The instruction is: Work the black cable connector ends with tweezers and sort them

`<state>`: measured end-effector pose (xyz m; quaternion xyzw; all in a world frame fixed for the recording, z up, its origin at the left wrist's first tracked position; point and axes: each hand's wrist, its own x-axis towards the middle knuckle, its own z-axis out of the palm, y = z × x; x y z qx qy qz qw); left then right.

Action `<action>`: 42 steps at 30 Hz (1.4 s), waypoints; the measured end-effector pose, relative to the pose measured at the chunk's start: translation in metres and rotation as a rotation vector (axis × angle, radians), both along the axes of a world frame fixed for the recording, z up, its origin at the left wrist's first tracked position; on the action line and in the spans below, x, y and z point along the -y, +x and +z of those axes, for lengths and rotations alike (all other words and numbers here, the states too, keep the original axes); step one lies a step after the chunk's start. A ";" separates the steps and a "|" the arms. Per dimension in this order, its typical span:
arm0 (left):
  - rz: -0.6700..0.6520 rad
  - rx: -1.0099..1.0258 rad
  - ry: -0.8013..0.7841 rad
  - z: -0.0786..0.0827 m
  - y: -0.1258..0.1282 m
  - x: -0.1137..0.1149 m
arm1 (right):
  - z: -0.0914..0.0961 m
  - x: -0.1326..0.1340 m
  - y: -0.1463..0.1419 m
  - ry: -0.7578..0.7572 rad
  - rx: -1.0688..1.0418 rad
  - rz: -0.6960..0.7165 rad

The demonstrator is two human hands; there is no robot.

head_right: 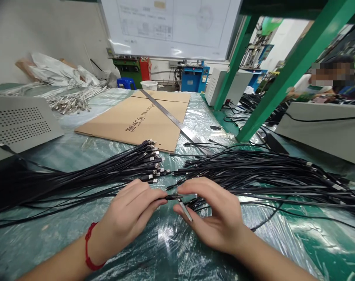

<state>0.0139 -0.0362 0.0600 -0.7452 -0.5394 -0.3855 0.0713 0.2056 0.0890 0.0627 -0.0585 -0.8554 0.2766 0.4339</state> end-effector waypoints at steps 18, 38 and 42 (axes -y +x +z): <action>0.004 -0.018 0.000 0.003 0.004 0.002 | 0.009 0.008 -0.005 0.176 0.040 0.013; 0.037 0.227 -0.060 -0.004 0.007 -0.002 | -0.002 0.008 -0.024 -0.871 0.076 0.053; 0.035 0.374 -0.186 -0.002 -0.001 -0.008 | -0.002 -0.002 -0.024 -1.084 -0.081 0.003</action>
